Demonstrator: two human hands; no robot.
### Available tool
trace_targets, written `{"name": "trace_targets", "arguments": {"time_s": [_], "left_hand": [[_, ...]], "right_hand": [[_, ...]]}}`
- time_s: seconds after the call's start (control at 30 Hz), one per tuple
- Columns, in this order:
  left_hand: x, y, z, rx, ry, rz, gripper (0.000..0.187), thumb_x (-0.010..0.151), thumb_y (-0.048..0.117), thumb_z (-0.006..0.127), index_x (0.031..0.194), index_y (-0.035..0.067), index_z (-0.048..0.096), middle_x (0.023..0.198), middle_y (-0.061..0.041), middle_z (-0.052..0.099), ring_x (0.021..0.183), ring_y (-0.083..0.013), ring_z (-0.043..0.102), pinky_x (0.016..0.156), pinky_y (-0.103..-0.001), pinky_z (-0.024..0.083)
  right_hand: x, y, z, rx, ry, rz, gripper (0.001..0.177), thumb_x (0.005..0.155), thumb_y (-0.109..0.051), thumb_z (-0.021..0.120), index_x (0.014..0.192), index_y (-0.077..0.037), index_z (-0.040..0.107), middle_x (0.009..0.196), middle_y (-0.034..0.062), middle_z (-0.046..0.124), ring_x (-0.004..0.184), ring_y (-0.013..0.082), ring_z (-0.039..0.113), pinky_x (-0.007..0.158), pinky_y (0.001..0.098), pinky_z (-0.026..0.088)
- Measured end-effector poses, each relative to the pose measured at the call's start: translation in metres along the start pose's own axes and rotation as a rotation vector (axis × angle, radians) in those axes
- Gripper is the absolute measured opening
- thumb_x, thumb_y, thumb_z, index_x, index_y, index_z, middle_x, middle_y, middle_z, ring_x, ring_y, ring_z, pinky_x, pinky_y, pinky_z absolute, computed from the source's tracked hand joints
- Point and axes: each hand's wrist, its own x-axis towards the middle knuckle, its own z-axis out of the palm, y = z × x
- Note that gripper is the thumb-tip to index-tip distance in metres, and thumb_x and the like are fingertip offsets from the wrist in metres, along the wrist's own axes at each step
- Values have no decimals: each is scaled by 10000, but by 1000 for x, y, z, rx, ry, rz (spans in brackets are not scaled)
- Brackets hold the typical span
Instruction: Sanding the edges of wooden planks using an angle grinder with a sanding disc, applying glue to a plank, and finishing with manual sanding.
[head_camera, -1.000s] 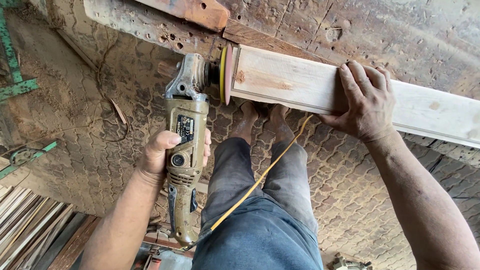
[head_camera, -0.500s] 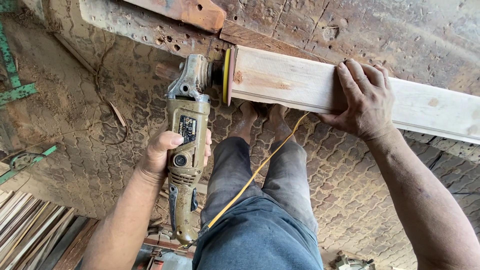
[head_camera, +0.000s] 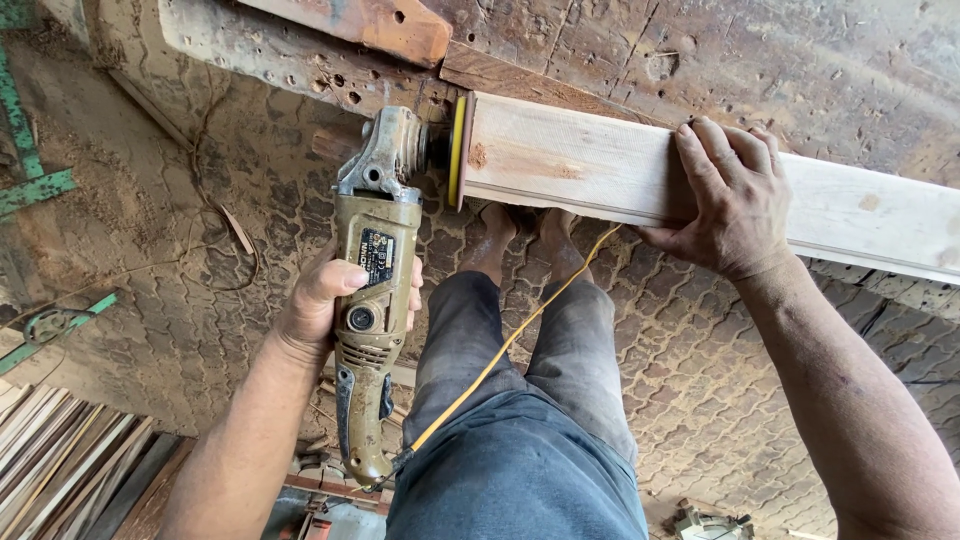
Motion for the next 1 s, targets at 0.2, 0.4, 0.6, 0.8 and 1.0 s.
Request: {"name": "trace_targets", "arguments": {"time_s": [0.2, 0.4, 0.6, 0.8, 1.0], "left_hand": [[3, 3, -3, -32, -36, 3, 564, 727, 259, 714, 1225, 4, 639, 1006, -191, 727, 819, -285, 728, 641, -403, 643], [6, 6, -3, 9, 12, -18, 580, 706, 266, 690, 1218, -3, 643, 995, -201, 732, 789, -288, 726, 638, -410, 642], [12, 9, -4, 24, -32, 17, 577, 733, 267, 704, 1242, 6, 626, 1009, -192, 726, 807, -283, 727, 653, -411, 649], [12, 11, -2, 76, -8, 21, 568, 722, 295, 686, 1205, -1, 650, 974, -192, 734, 771, -287, 728, 641, -416, 635], [-9, 4, 2, 141, -163, 108, 539, 778, 334, 761, 1229, 85, 602, 1005, -110, 701, 822, -230, 710, 699, -432, 648]], "right_hand": [[1, 0, -1, -21, -19, 6, 1015, 646, -503, 928, 1461, 2, 596, 1438, 193, 626, 1216, 332, 598, 1099, 485, 475], [-4, 1, 2, -2, -44, 25, 1050, 655, -522, 923, 1490, 7, 570, 1466, 209, 602, 1246, 350, 582, 1112, 500, 465], [-6, 2, 5, 32, -47, 41, 1017, 679, -490, 912, 1503, 0, 574, 1491, 221, 594, 1259, 377, 583, 1110, 565, 458], [-1, -1, 0, 19, -48, 38, 1001, 663, -489, 899, 1471, 19, 592, 1466, 213, 609, 1249, 354, 585, 1109, 507, 466], [-2, -1, 2, 44, -19, 40, 952, 736, -495, 894, 1474, 13, 575, 1458, 219, 601, 1258, 361, 580, 1122, 536, 452]]}}
